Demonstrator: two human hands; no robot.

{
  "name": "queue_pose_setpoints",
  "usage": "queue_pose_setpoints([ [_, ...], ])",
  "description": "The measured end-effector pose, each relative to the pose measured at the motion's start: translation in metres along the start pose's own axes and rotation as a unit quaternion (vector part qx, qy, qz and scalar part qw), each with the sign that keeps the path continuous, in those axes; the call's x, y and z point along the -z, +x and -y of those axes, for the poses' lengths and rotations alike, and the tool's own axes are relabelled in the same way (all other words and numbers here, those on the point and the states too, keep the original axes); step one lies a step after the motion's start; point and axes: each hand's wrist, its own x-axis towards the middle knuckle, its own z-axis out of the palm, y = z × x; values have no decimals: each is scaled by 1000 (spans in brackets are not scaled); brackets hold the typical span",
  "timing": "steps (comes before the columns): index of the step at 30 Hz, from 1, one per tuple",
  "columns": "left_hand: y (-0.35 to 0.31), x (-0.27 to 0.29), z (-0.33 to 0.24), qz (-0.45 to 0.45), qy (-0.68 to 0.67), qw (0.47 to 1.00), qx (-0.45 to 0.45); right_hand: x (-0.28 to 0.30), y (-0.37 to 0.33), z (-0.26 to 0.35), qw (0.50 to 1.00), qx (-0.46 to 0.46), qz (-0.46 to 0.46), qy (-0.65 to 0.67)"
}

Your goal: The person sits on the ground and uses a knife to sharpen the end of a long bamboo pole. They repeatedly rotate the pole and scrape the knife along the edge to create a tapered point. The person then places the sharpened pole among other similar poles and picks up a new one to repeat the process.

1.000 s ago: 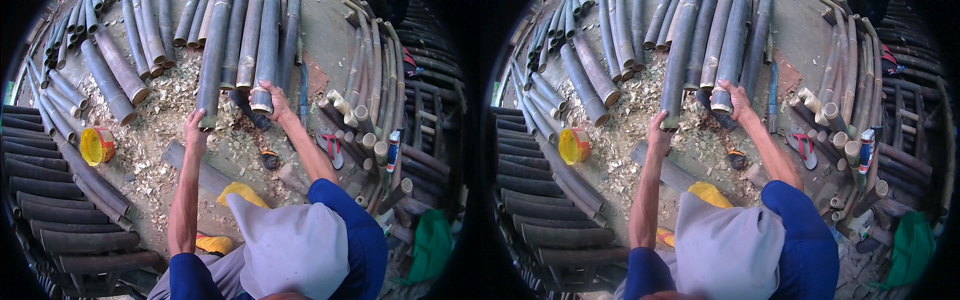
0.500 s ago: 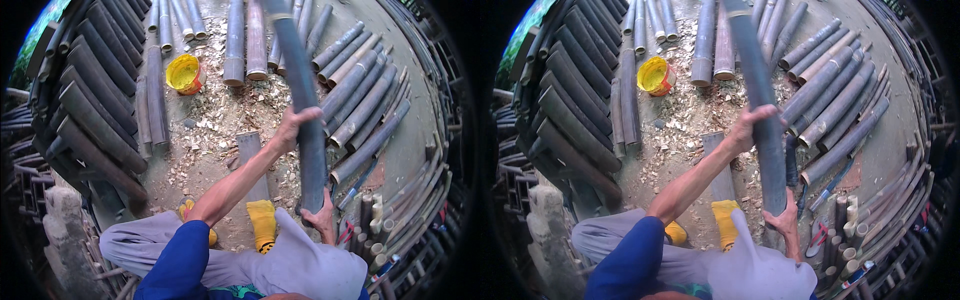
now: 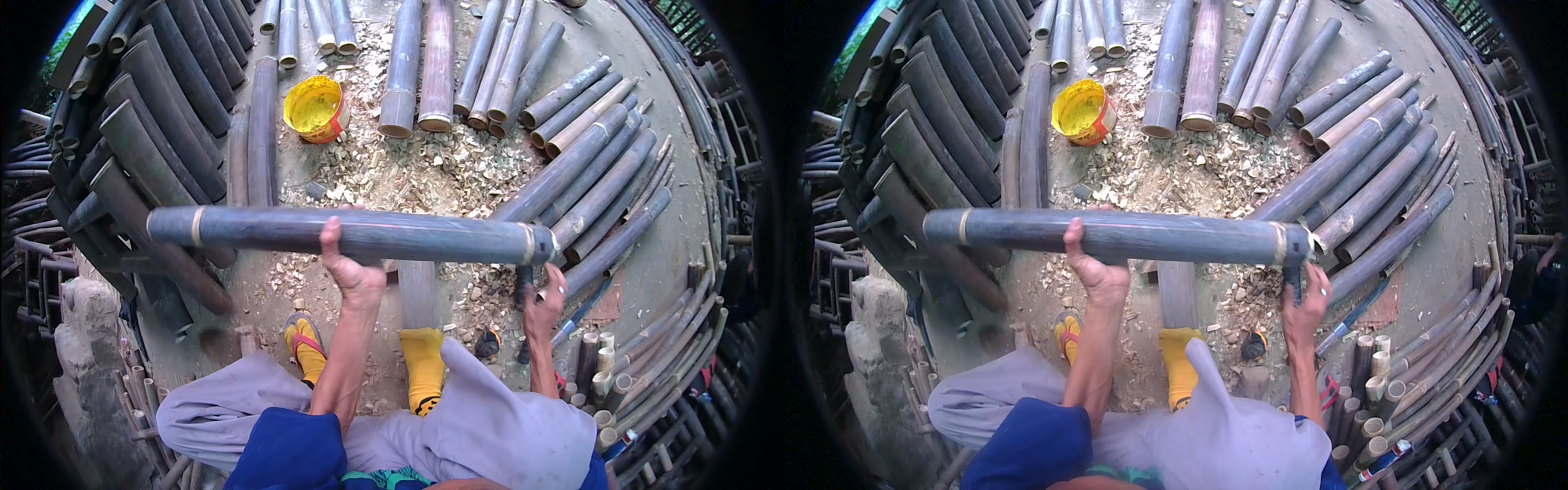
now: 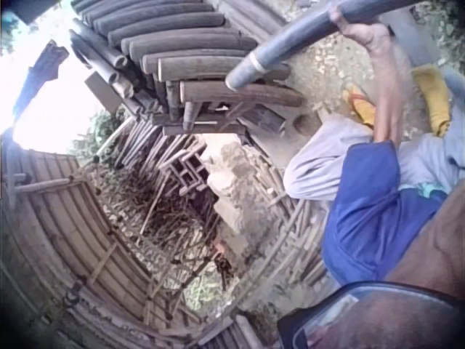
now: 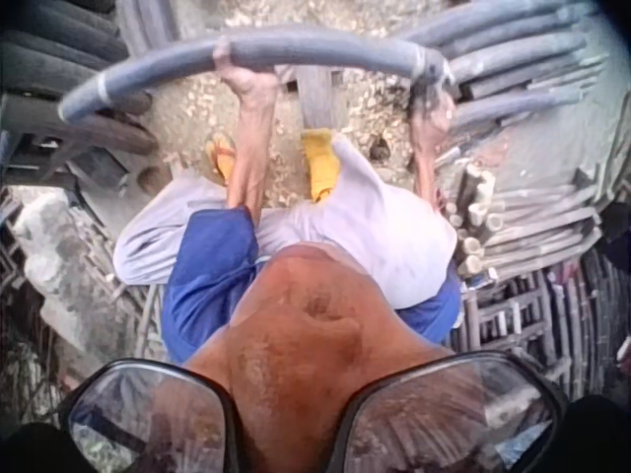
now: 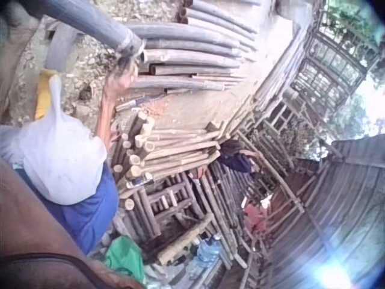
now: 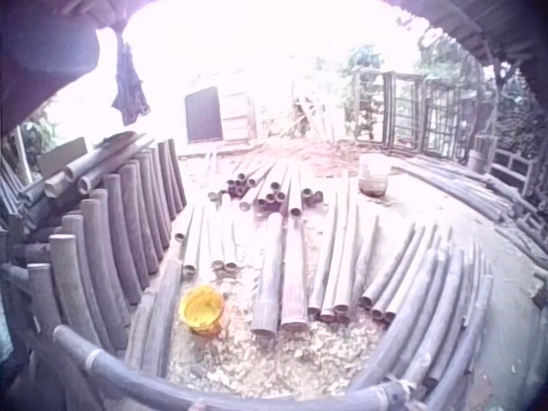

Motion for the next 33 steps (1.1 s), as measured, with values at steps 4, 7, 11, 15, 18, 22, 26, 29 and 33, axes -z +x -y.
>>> queue_pose_setpoints([
  [4,9,23,-19,-49,-44,997,-38,-50,37,14,983,136,36,-120],
  [7,16,33,-23,-78,-71,994,-30,-75,56,14,975,174,15,-136],
  [11,1,27,-23,-102,-32,992,63,-78,84,-7,973,178,-18,-148],
  [15,-10,21,-15,-137,-50,985,86,-52,117,-16,995,-15,-48,-81],
  [18,-28,11,-4,-111,-35,988,105,-15,120,27,970,-132,103,174],
  [22,-68,-12,25,-28,-38,977,206,-11,71,96,689,-130,282,655],
  [26,-96,-37,18,130,29,953,273,7,87,152,558,-18,255,790],
  [29,-86,-20,-11,366,332,850,185,37,104,163,629,8,159,761],
  [33,-76,-52,-52,332,492,677,-435,100,127,194,655,58,77,749],
])
